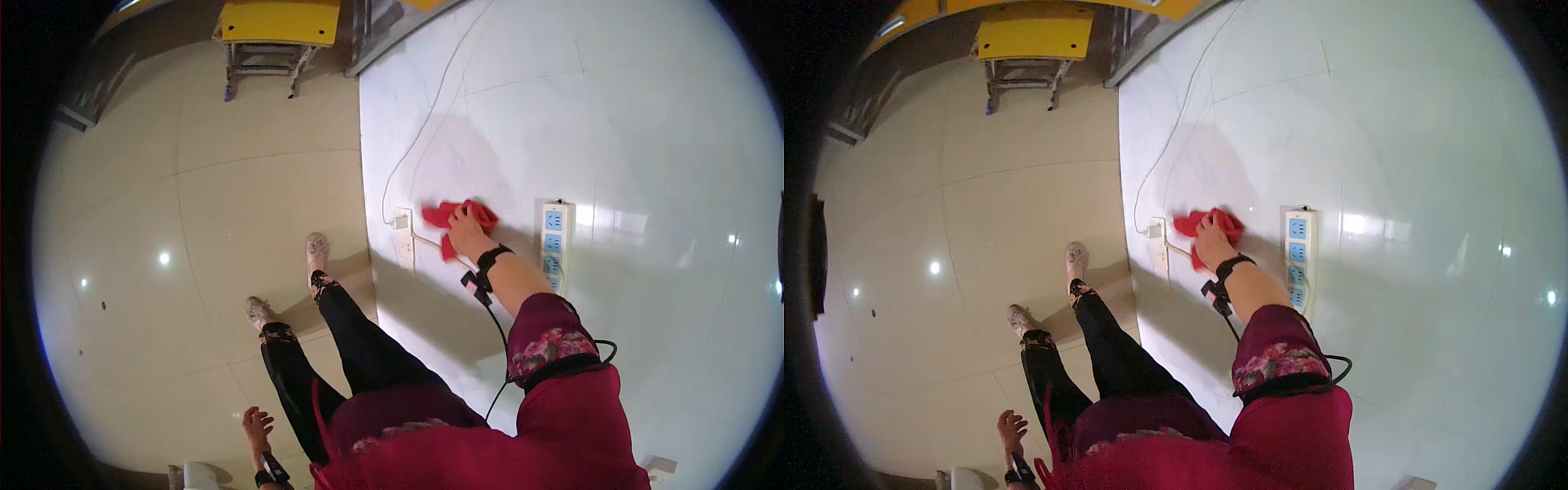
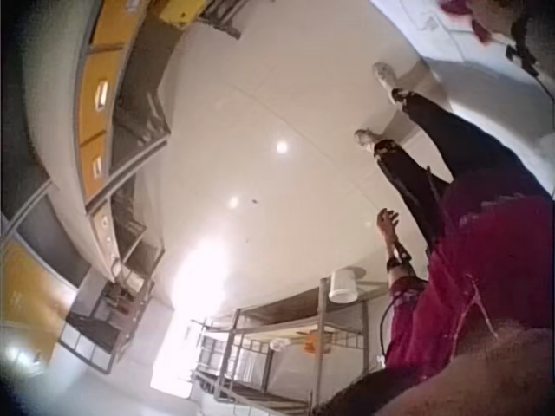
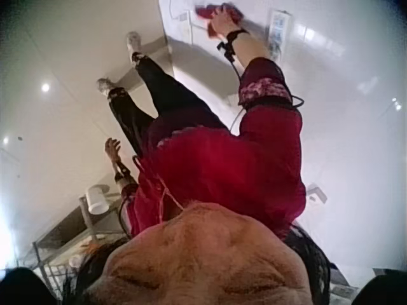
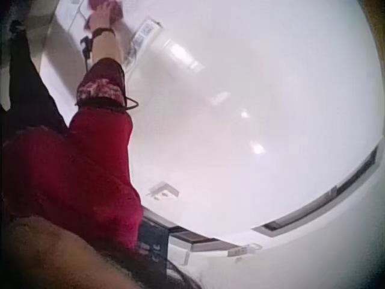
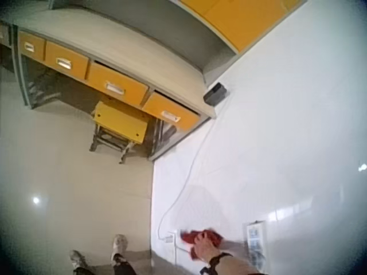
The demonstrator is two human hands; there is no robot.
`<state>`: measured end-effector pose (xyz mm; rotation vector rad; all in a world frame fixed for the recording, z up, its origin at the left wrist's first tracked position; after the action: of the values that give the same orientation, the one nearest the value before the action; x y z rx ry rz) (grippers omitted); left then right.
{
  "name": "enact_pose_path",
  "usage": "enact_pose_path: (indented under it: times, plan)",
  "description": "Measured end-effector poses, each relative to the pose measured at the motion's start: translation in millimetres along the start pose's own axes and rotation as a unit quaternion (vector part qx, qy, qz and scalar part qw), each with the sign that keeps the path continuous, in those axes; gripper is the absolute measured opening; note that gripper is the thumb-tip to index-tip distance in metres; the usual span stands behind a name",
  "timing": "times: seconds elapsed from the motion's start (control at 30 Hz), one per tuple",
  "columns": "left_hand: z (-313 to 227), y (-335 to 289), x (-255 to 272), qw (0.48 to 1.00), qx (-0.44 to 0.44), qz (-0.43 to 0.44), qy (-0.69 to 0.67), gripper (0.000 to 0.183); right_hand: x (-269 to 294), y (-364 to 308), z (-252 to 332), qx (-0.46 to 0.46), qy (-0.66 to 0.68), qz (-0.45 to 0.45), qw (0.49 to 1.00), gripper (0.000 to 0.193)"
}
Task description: Wiping a desk and adjacent wall with a cloth.
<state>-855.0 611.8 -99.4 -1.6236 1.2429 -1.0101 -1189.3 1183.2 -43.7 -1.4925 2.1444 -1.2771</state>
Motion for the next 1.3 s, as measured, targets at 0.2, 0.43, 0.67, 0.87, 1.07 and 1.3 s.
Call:
enact_pose_path:
  times: [0.2,0.43,0.67,0.87,1.07,1.3]
  plan:
    - [14.3,1.0,28.1,1.000,0.008,-0.008,0.018,0.025,66.2,23.4,-109.2,-0.200,-0.054,-0.145,0.967,0.034]
    - [-6.6,-6.9,29.1,1.000,-0.005,-0.017,0.006,0.022,21.8,2.7,-41.8,-0.171,-0.112,-0.123,0.971,0.035]
    - [-16.6,2.9,22.2,1.000,-0.009,0.001,0.001,0.021,37.4,5.3,-63.2,-0.130,-0.031,-0.128,0.983,0.032]
    - [-36.6,10.2,23.5,1.000,-0.026,-0.016,-0.006,0.022,66.6,5.4,-81.7,-0.235,-0.090,-0.113,0.961,0.030]
    - [-35.5,11.7,22.4,1.000,-0.027,-0.007,0.005,0.021,41.2,-17.0,-60.5,-0.178,-0.030,-0.034,0.983,0.031]
    - [-36.7,10.7,32.7,0.999,-0.044,-0.005,-0.004,0.023,63.0,-13.5,-69.3,-0.199,-0.084,-0.063,0.974,0.029]
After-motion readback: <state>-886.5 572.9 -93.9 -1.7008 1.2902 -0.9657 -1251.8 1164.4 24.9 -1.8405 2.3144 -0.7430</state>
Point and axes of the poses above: each hand's wrist, its own y-axis towards the middle knuckle, its own x-axis out of the back of the hand, z = x × y, the point moved 2 cm from there along y, towards the middle knuckle, and after that the axes turned 10 degrees about -x, right-handed, at the moved point
